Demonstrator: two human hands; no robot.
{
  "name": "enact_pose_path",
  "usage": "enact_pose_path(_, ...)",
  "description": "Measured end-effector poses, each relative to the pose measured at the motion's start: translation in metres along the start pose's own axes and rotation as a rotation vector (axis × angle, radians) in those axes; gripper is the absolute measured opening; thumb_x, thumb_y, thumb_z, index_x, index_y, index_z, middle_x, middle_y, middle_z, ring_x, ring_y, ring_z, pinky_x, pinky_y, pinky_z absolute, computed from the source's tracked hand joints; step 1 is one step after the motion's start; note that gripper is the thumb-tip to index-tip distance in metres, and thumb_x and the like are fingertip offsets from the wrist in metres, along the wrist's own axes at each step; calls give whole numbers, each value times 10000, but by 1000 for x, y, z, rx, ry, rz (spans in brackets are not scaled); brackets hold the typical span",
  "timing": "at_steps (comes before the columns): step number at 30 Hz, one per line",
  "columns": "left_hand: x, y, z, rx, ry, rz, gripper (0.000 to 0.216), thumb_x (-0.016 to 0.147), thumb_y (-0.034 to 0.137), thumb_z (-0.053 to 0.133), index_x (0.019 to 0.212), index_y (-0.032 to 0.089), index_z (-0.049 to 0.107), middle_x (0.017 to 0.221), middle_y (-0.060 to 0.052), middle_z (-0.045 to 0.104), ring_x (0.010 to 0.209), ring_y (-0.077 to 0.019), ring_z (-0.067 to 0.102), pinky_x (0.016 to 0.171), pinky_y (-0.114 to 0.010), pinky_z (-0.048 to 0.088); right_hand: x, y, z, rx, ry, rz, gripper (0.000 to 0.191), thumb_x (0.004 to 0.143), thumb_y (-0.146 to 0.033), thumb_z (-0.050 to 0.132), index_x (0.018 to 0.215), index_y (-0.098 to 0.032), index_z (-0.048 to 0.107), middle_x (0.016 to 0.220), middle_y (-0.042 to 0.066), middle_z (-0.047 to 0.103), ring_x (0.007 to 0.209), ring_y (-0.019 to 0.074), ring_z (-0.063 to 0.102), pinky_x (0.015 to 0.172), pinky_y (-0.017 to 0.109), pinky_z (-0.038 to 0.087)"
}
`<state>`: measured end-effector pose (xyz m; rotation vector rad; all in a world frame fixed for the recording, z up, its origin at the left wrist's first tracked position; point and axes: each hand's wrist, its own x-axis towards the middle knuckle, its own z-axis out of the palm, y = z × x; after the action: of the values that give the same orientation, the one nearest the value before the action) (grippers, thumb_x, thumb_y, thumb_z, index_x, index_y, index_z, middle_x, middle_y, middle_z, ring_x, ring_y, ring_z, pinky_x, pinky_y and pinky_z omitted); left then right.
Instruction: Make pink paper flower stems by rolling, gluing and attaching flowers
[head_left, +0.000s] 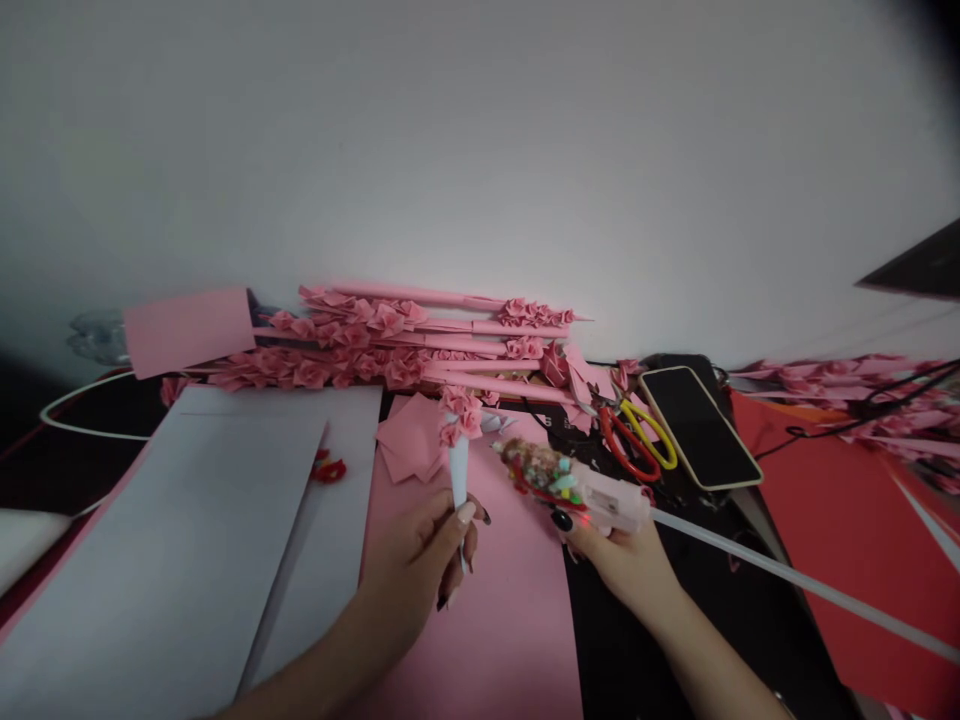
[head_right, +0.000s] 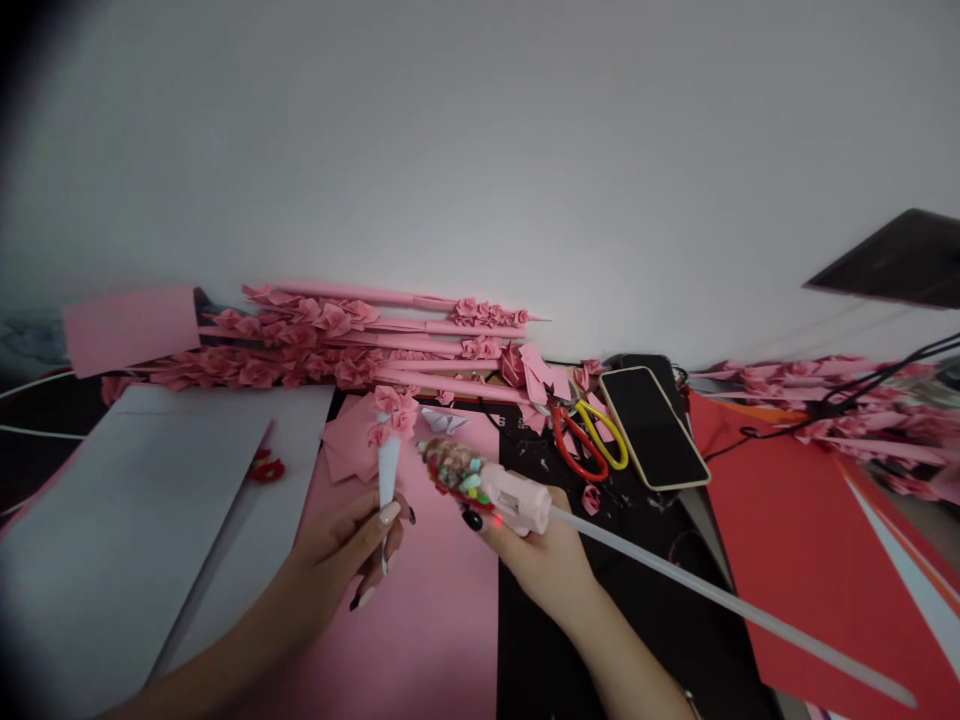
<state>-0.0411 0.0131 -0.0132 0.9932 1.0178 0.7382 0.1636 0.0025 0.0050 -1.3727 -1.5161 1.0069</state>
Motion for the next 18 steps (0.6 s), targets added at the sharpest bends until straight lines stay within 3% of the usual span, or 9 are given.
enact_pose_path(6,-4,-2,0,1,-81,-14,300,851,456,474,828,165,539,599,50,500,361,-35,360,353,-164,294,-1,3,3,-46,-79,-4,219,819,-380,591,791,-185,685,698,40,646,648,181,591,619,299,524)
enact_pose_path(18,-6,-3,1,-16,-118,-18,317,853,471,487,819,161,548,599,49,499,356,-32,364,347,-159,298,-2,4,1,-125,-83,-21,227,844,-353,550,727,-176,629,635,17,566,549,141,489,523,259,445)
